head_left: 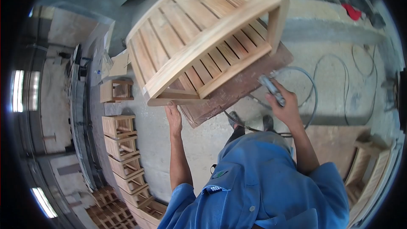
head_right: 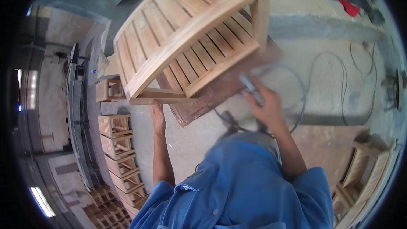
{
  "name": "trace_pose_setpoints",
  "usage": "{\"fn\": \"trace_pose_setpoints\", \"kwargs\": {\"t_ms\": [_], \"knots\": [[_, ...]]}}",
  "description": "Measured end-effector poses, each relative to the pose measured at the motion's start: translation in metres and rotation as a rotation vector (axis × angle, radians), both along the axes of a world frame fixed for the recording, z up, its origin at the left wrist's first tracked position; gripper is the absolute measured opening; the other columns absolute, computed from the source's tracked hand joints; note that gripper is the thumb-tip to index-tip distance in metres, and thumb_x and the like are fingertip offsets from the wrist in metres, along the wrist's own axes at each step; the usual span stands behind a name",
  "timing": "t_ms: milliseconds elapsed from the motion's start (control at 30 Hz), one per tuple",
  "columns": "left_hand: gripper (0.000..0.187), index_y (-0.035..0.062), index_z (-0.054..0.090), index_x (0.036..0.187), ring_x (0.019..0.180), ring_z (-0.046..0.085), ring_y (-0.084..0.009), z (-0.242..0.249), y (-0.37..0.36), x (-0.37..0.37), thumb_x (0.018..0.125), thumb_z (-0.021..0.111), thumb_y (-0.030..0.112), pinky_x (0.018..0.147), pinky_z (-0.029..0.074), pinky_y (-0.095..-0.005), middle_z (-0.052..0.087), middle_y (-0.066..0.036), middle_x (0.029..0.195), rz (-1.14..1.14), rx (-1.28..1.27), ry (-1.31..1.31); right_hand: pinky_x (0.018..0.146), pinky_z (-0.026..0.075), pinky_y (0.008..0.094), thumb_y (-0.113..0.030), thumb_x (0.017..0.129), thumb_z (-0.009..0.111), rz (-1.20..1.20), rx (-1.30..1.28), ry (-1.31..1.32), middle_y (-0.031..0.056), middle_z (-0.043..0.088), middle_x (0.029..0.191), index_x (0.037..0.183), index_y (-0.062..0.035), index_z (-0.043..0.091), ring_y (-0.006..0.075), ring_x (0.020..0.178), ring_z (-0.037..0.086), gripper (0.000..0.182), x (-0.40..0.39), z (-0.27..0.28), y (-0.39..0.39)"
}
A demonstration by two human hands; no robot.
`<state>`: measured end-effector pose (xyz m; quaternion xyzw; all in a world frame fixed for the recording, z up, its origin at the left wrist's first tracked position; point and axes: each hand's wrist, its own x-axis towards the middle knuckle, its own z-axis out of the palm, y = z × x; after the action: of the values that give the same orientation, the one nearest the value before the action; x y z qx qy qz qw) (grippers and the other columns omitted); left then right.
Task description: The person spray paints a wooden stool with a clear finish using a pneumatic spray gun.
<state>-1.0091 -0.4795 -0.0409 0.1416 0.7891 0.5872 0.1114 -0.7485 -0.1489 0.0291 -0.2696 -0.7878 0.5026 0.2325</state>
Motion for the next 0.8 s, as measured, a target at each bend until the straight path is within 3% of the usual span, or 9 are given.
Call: {"fn": "trace_pose_setpoints", "kwargs": {"t_ms": [100, 167, 200, 233, 300, 333, 400, 600, 800], "knots": [[0.08, 0.0046, 0.016, 0.153, 0.145, 0.024, -0.0307, 0.002, 0.005, -0.002, 0.099, 0.037, 0.06, 0.118, 0.022, -0.0513, 0.022, -0.017, 0.157, 0.093, -0.006, -0.03, 0.063, 0.044, 0.0232, -0.012, 0.086, 0.068, 0.037, -0.089, 0.105, 0.007, 0.063, 0.078, 0.126, 0.0034, 0.06, 0.0071, 0.069, 0.049, 0.044, 0.017, 0.03, 0.015], [0.086, 0.0057, 0.011, 0.155, 0.146, 0.019, -0.0324, 0.026, 0.022, 0.015, 0.097, 0.04, 0.062, 0.117, 0.021, -0.052, 0.015, -0.017, 0.16, 0.146, 0.012, -0.125, 0.064, 0.045, 0.0234, -0.011, 0.086, 0.068, 0.094, -0.051, 0.127, 0.0063, 0.064, 0.079, 0.127, 0.0037, 0.059, 0.0077, 0.069, 0.052, 0.045, 0.022, 0.057, 0.02], [0.082, 0.0027, 0.021, 0.152, 0.141, 0.03, -0.0322, 0.042, 0.032, 0.022, 0.097, 0.049, 0.057, 0.115, 0.027, -0.0477, 0.03, -0.018, 0.153, 0.131, -0.015, -0.111, 0.065, 0.046, 0.0236, -0.011, 0.087, 0.067, 0.131, -0.035, 0.127, 0.0055, 0.066, 0.081, 0.128, 0.0041, 0.058, 0.0083, 0.07, 0.054, 0.045, 0.026, 0.072, 0.022], [0.082, 0.0027, 0.021, 0.152, 0.141, 0.03, -0.0322, 0.037, 0.034, 0.019, 0.097, 0.049, 0.057, 0.115, 0.027, -0.0477, 0.03, -0.018, 0.153, 0.136, 0.006, -0.099, 0.065, 0.046, 0.0236, -0.011, 0.087, 0.067, 0.138, -0.014, 0.14, 0.0055, 0.066, 0.081, 0.128, 0.0041, 0.058, 0.0083, 0.07, 0.054, 0.045, 0.03, 0.082, 0.023], [0.067, -0.0007, 0.034, 0.144, 0.129, 0.044, -0.0285, 0.032, 0.038, 0.013, 0.098, 0.059, 0.041, 0.109, 0.033, -0.0423, 0.046, -0.018, 0.139, 0.077, -0.029, 0.055, 0.076, 0.05, 0.0275, -0.008, 0.083, 0.069, 0.222, -0.141, 0.131, 0.0121, 0.069, 0.092, 0.127, 0.0015, 0.059, 0.0121, 0.082, 0.063, 0.046, 0.035, 0.116, 0.026], [0.067, -0.0007, 0.034, 0.144, 0.129, 0.044, -0.0285, 0.038, 0.043, 0.015, 0.098, 0.059, 0.041, 0.109, 0.033, -0.0423, 0.046, -0.018, 0.139, 0.084, -0.008, 0.061, 0.075, 0.05, 0.0272, -0.01, 0.082, 0.07, 0.261, -0.153, 0.116, 0.0111, 0.069, 0.089, 0.128, 0.0013, 0.059, 0.0123, 0.08, 0.064, 0.049, 0.038, 0.136, 0.031], [0.054, -0.0022, 0.042, 0.135, 0.116, 0.053, -0.0238, 0.04, 0.052, 0.02, 0.094, 0.066, 0.023, 0.103, 0.04, -0.0376, 0.055, -0.015, 0.125, 0.117, 0.137, 0.096, 0.074, 0.05, 0.0268, -0.011, 0.082, 0.071, 0.339, -0.136, 0.153, 0.0113, 0.069, 0.088, 0.129, 0.0021, 0.058, 0.0128, 0.079, 0.064, 0.05, 0.038, 0.171, 0.039], [0.057, -0.0022, 0.044, 0.134, 0.113, 0.058, -0.0252, 0.021, 0.053, 0.017, 0.086, 0.072, 0.011, 0.097, 0.045, -0.0363, 0.059, -0.017, 0.124, 0.159, 0.202, 0.16, 0.071, 0.053, 0.0264, -0.03, 0.09, 0.066, 0.536, -0.085, 0.118, 0.0129, 0.071, 0.088, 0.129, 0.0055, 0.057, 0.015, 0.076, 0.068, 0.053, 0.021, 0.257, 0.033], [0.048, -0.003, 0.054, 0.12, 0.102, 0.062, -0.0242, 0.01, 0.052, 0.024, 0.08, 0.076, 0.01, 0.088, 0.048, -0.0345, 0.065, -0.017, 0.11, 0.187, 0.117, 0.193, 0.072, 0.055, 0.0282, -0.026, 0.087, 0.068, 0.652, -0.101, -0.041, 0.0131, 0.072, 0.09, 0.129, 0.0046, 0.057, 0.0182, 0.079, 0.071, 0.053, -0.017, 0.299, -0.004]]}}
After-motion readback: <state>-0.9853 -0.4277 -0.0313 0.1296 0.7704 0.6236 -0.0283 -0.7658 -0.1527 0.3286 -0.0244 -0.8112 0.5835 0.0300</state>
